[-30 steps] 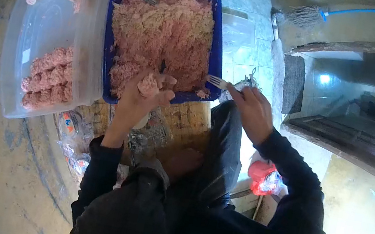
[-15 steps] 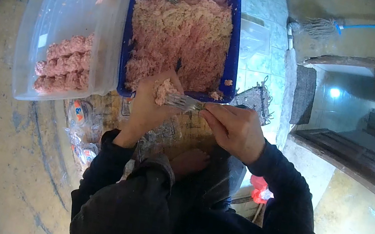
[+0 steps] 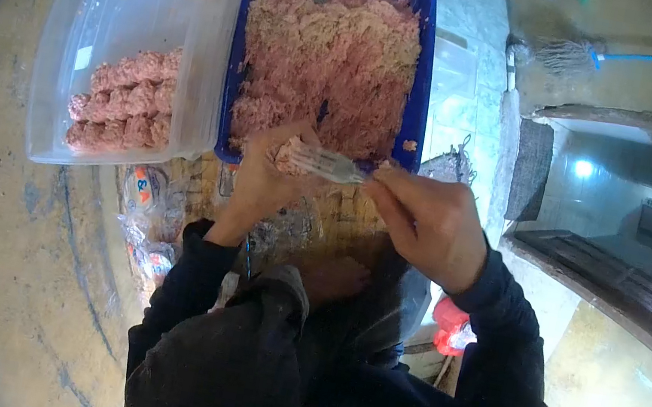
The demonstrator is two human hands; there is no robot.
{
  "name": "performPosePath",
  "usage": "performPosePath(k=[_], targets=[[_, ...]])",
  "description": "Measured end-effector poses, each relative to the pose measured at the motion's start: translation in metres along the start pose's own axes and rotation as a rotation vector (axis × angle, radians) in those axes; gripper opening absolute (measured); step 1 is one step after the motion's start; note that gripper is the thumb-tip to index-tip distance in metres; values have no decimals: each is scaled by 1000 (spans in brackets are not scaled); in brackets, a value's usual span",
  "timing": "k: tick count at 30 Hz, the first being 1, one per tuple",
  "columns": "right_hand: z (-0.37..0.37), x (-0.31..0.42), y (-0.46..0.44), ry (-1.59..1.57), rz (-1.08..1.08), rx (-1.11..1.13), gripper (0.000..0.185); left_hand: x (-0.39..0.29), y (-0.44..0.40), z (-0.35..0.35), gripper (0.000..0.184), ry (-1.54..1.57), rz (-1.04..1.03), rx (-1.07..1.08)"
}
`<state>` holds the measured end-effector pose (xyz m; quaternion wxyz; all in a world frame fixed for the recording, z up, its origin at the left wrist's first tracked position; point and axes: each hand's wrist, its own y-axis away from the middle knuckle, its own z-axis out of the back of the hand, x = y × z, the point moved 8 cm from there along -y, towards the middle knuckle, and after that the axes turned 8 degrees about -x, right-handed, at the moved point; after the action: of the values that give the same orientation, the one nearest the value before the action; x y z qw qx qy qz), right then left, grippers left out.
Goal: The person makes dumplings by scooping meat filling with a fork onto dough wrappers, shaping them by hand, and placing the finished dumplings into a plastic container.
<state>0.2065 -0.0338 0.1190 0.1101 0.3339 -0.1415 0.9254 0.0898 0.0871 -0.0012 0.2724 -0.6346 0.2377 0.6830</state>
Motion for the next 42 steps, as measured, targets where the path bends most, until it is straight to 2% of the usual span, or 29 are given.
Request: performPosePath(k=[2,3,5,7,11,14,16,20,23,25,26,28,29,31,33,35,37,39,40,42], targets=[[-15,-8,3,29,-22,54,16,4,4,-1,27,6,23,-11],[-24,-12,4,64,-34,102,18,6,4,-5,28,107,38,0],[-25,-11,4,-42,-65,123,16,9,-1,-5,28,210,39,-7],[-11,-2,3,-6,-69,109,15,9,3,-2,29,61,-8,19],[-19,1,1,93,-33,151,16,-4,-2,-3,30,51,6,51],[-8,15,-1,33,76,19,18,-14,1,-7,28,17,-56,127],[-20,2,-4,190,114,102,19,-13,1,-10,27,134,39,110],[-17,12,-4,342,153,133,15,-8,5,-5,28,124,129,98],[-13,9,-4,324,100,131,21,1,8,-4,26,27,240,151],[-9,8,-5,254,55,151,22,-4,5,-1,25,-55,8,91],[-8,11,-7,252,59,150,22,1,5,-2,25,-57,6,88],[8,14,-10,78,-35,-5,20,-6,7,5,25,-17,-122,-84],[1,9,-5,81,-42,-5,20,-6,9,5,25,-14,-119,-78],[-24,-3,-2,4,-57,86,18,4,7,-5,24,114,173,99],[-21,-2,0,4,-89,129,18,-19,0,-4,24,78,119,38],[-13,2,0,9,-134,80,19,-18,3,-2,24,45,86,-11],[-20,-4,-1,43,-98,76,17,-13,-3,-9,45,195,-28,50],[-19,-2,-5,76,-50,80,16,-16,-1,-8,43,109,30,80],[-5,-1,-7,32,-101,23,13,-16,2,-9,42,25,104,111],[18,-1,-5,-16,-227,-20,9,-20,10,1,42,29,61,39]])
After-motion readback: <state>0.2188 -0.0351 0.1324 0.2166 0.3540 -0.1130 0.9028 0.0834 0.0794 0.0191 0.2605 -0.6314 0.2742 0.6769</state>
